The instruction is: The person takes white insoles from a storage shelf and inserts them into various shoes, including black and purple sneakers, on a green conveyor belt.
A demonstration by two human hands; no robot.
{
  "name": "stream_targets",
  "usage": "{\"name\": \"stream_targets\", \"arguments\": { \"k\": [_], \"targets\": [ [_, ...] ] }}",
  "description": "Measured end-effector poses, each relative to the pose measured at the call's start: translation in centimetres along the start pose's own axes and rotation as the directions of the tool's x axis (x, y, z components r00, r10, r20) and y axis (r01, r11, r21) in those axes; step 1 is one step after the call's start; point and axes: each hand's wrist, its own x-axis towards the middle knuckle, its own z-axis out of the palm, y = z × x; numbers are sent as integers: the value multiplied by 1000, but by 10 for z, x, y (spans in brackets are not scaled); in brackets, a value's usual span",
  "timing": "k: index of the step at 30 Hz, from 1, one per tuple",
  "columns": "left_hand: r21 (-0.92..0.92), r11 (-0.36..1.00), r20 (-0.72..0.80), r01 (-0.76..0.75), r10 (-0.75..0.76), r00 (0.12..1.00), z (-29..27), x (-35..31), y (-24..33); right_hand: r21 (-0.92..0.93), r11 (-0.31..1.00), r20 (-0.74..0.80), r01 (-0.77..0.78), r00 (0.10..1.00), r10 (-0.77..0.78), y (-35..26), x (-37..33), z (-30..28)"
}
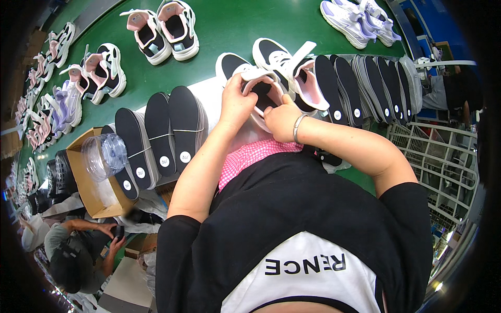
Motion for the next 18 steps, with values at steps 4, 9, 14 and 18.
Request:
{"name": "stream_targets", "arguments": {
  "k": [4,9,14,18],
  "targets": [
    [-44,998,-3,50,-50,999,0,-3,12,106,989,89,-105,991,96,2,0,-5],
    [-94,995,10,-45,47,999,8,1,14,143,989,158,-35,987,12,15,9,-1],
    [-160,985,47,-71,80,996,5,-2,20,278,949,-189,150,977,-100,23,-7,9],
    [-53,998,-52,26,-29,998,-16,-4,27,363,854,-733,373,680,15,67,-35,5]
  ]
}}
